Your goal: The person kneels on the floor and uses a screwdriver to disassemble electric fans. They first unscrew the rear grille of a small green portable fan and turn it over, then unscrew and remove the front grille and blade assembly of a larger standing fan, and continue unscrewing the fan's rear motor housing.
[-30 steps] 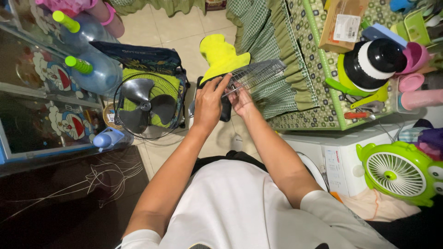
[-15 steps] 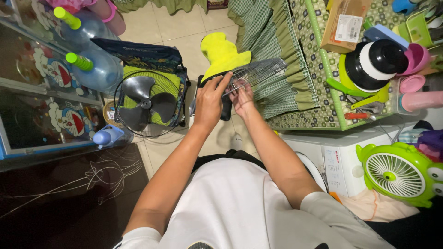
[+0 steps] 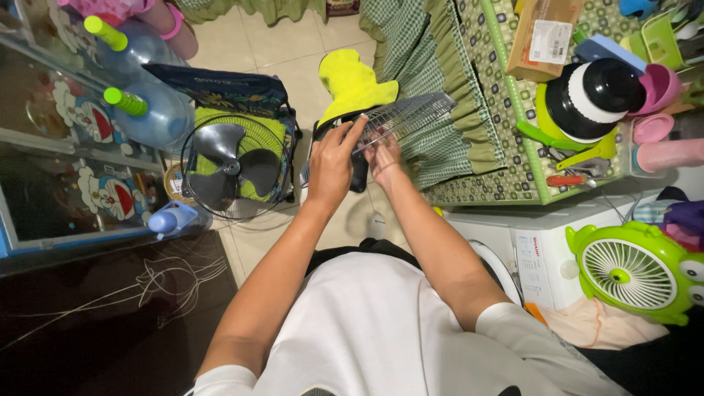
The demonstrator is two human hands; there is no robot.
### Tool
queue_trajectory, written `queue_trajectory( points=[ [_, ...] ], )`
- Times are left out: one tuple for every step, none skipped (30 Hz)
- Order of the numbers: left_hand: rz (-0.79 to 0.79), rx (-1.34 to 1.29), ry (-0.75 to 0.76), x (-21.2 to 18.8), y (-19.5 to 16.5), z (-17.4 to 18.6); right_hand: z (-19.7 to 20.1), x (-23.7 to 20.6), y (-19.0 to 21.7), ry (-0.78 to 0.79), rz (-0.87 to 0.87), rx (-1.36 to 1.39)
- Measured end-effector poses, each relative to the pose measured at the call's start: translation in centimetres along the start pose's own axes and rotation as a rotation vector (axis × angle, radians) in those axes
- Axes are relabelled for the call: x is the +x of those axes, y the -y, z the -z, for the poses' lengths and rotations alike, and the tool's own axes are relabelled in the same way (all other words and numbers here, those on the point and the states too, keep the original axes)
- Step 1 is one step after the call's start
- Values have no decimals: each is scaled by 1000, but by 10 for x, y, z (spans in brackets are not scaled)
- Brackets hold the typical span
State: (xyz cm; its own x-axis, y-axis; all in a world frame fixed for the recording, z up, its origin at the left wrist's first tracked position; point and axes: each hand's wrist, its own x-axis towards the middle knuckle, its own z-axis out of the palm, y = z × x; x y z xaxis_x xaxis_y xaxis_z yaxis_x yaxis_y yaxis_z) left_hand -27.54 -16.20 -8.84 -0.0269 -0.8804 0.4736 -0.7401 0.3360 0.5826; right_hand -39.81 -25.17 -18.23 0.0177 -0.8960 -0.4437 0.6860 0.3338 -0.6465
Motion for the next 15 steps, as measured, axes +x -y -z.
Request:
queue_trajectory(
  points=[
    [-1, -10, -3, 0, 0, 1, -1, -1, -1, -17, 33, -22],
    [3, -19, -3, -1, 0, 3, -1, -3, -4, -36, 62, -45],
    [8, -29, -2, -3, 0, 5, 0, -5, -6, -57, 89, -68],
    [14, -37, -8, -5, 0, 7, 2, -6, -8, -51, 127, -85],
    [17, -44, -16, -7, 1, 9, 4, -8, -10, -43, 170, -100],
    [16, -53, -25, -9, 1, 11, 8, -10, -12, -35, 215, -115],
    [24, -73, -12, -12, 1, 13, 12, -12, -14, -31, 223, -138],
    [36, -91, 2, -15, 2, 15, 18, -16, -15, -29, 227, -162],
    [49, -109, 17, -19, 2, 17, 25, -19, -17, -26, 229, -187],
    [44, -110, 13, -24, 2, 18, 31, -22, -19, -7, 251, -196],
    [40, -114, 13, -28, 1, 20, 39, -27, -21, 9, 272, -206],
    [34, -117, 11, -32, 1, 21, 46, -30, -22, 27, 295, -215],
    [25, -128, 15, -36, 1, 23, 53, -33, -23, 30, 279, -232],
    [15, -139, 17, -39, 1, 24, 61, -37, -23, 34, 265, -249],
    [5, -150, 21, -42, 1, 26, 69, -41, -23, 36, 250, -265]
  ],
)
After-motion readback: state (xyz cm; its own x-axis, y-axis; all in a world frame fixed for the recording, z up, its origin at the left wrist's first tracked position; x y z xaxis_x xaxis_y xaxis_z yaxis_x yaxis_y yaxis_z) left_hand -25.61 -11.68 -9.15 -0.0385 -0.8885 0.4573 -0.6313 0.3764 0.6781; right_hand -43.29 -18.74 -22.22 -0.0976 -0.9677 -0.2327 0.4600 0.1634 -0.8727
